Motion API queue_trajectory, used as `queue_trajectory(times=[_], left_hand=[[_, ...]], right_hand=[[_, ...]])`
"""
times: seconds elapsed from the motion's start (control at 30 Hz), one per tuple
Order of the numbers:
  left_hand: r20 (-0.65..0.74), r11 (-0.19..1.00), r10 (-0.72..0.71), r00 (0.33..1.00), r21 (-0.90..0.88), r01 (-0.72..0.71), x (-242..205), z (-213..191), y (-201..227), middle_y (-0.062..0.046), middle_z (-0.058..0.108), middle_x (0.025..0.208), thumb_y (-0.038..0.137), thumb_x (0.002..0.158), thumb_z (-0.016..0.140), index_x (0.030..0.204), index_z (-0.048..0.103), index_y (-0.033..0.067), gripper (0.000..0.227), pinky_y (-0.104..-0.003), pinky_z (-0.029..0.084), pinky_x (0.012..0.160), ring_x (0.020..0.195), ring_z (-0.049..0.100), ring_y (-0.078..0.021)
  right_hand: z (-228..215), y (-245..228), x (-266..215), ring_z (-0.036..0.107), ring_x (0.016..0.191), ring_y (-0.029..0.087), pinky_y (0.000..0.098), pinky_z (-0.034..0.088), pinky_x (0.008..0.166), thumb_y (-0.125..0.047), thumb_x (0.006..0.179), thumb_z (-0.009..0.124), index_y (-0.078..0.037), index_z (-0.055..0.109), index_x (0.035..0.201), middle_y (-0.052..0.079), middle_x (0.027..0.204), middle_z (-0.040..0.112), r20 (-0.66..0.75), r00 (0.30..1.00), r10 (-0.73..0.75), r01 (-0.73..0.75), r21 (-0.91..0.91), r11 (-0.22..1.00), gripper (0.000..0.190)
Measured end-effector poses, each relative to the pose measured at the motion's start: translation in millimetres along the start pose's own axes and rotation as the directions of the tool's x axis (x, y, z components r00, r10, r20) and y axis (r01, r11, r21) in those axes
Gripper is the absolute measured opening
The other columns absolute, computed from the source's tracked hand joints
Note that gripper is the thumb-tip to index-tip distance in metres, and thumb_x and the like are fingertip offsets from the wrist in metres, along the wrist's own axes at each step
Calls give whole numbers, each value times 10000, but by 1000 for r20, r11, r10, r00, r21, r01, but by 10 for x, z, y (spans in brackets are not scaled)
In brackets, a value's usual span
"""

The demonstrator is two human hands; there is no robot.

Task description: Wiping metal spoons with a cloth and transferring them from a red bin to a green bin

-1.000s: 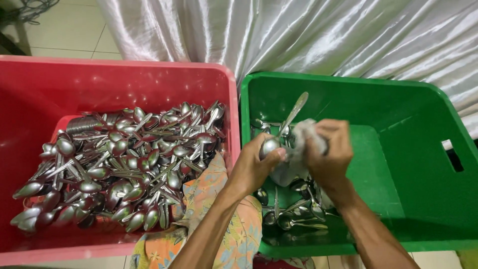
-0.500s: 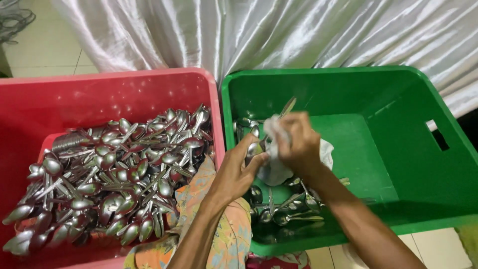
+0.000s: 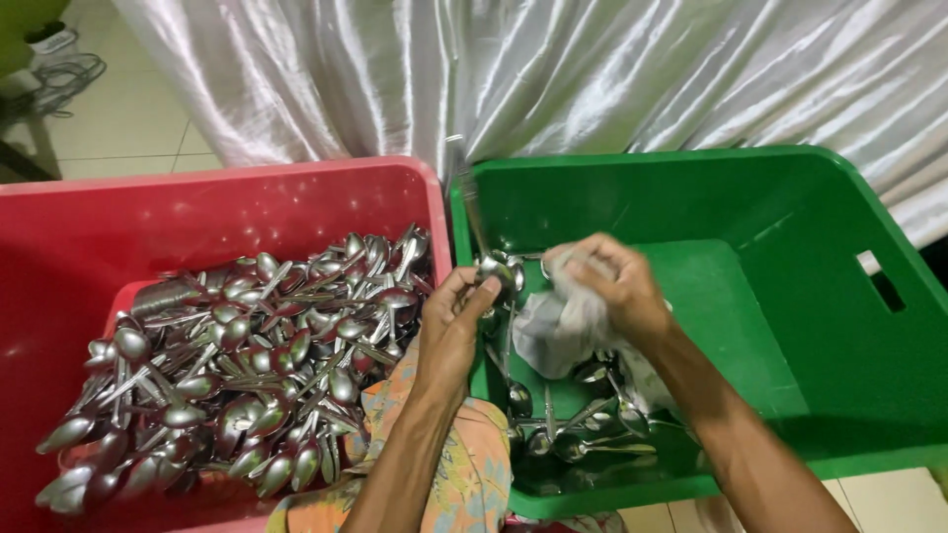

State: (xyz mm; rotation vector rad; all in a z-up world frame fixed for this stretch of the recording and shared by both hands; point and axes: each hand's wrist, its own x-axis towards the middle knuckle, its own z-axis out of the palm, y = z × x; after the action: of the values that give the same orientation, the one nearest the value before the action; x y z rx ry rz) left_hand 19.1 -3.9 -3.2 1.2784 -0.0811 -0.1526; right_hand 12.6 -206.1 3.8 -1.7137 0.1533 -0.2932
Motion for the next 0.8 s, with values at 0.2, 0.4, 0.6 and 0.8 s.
queue_trajectory(times=[0.2, 0.4, 0.6, 0.8], left_hand=[[-74, 998, -48, 996, -35, 45, 39, 18, -171, -63, 716, 805, 148, 867, 794, 960, 765, 69, 125, -181, 462, 574, 626, 603, -59], [15, 996, -13, 1000, -90, 14, 30, -11, -145, -116, 713, 815, 177, 885, 778, 1045, 744, 1, 240, -208, 512, 547, 623, 627, -105], [97, 967, -132, 987, -208, 150, 1, -69, 40, -310, 723, 1165, 172, 949, 648, 1181, 710, -110, 371, -377, 655, 737, 798, 763, -296], [372, 955, -284, 884, 24, 297, -48, -86, 3, -333, 695, 1194, 50, 1016, 491, 1306, 625, -120, 362, -328, 639, 632, 708, 704, -258]], right_hand=[[61, 265, -74, 675, 1062, 164, 362, 520, 953, -178, 850, 768, -59, 684, 992, 135, 1202, 753, 372, 927, 56, -110, 125, 986, 203], [-253, 351, 119, 678, 903, 237, 392, 556, 825, -161, 878, 731, 12, 679, 985, 176, 996, 726, 508, 861, -22, -101, 212, 972, 210], [-572, 385, 229, 664, 934, 189, 321, 513, 859, -134, 874, 727, 3, 672, 978, 137, 1005, 706, 349, 936, -37, -13, 140, 990, 180], [-579, 284, 202, 657, 967, 180, 310, 493, 882, -150, 892, 723, 7, 679, 1016, 141, 1023, 713, 249, 964, -93, 70, 98, 993, 205]])
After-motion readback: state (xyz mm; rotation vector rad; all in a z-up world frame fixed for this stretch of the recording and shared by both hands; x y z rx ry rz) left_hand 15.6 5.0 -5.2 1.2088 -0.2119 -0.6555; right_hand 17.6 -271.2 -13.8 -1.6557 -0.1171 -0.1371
